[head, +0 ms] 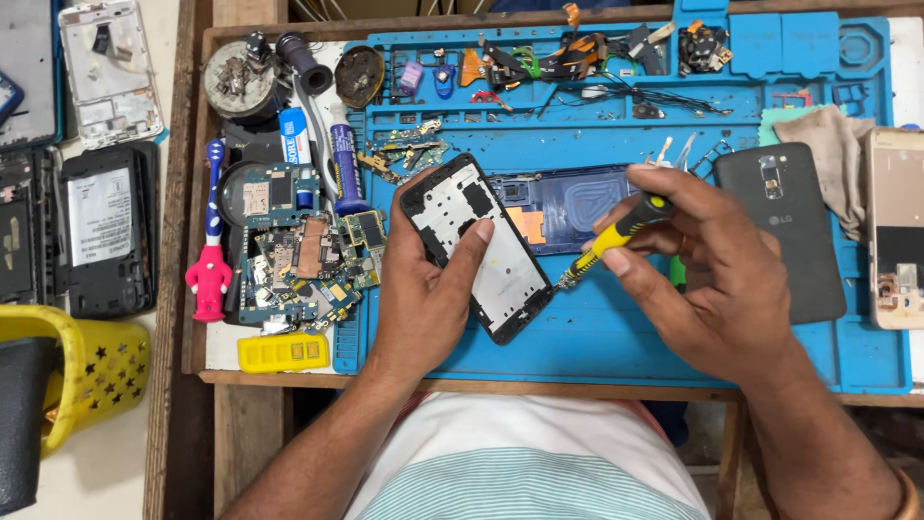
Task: The person disassembles a smartphone using a screwdriver and a prying tool. They remove the back cover, unscrew internal components, and separate the screen assembly from the frame. The person handles the phone and tools throughout the process.
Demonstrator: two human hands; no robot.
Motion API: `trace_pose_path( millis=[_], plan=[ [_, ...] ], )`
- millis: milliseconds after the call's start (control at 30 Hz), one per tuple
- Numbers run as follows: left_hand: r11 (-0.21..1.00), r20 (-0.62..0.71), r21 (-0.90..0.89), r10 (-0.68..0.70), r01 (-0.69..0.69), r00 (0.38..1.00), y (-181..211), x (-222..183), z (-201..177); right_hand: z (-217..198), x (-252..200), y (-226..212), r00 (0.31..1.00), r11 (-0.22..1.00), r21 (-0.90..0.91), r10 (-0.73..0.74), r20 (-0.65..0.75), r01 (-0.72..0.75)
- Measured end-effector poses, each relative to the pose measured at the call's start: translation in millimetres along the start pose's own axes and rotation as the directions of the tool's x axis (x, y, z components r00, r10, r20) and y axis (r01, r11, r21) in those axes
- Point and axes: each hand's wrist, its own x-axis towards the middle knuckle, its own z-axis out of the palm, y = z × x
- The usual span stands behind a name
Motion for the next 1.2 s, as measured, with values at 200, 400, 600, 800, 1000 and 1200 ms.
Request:
trace_pose_path(
  millis=[200,400,600,800,1000,1200],
  plan=[
    [1.0,0.004,0.029,-0.001,0.001,1.0,1.9,1.3,0.9,-2.2,0.3,0.5,1.0,0.995,0.096,0.007,0.021,-0.009],
    [0.998,0.004,-0.042,-0.051,0.051,0.999,-0.2,1.3,1.7,0.5,1.4,2.6,0.999,0.989,0.149,-0.021,0.036,0.016],
    [1.0,0.004,0.027,0.009,-0.01,1.0,0.1,1.6,0.7,0.9,1.4,3.8,0.999,0.993,0.114,-0.037,0.025,0.034],
    [1.0,0.014,0.002,0.024,-0.024,1.0,-1.0,0.6,0.3,-4.4,3.8,-0.6,0.986,0.976,-0.147,-0.151,0.068,0.159],
    [0.999,-0.004,0.038,0.012,-0.011,1.0,2.6,0.7,0.7,7.9,5.0,0.0,0.956,0.938,-0.186,-0.278,0.098,0.292],
    [0.998,0.02,0.052,0.029,-0.03,0.999,12.1,0.1,0.3,6.1,-3.1,5.7,0.991,0.969,-0.208,-0.133,0.025,0.135]
  ],
)
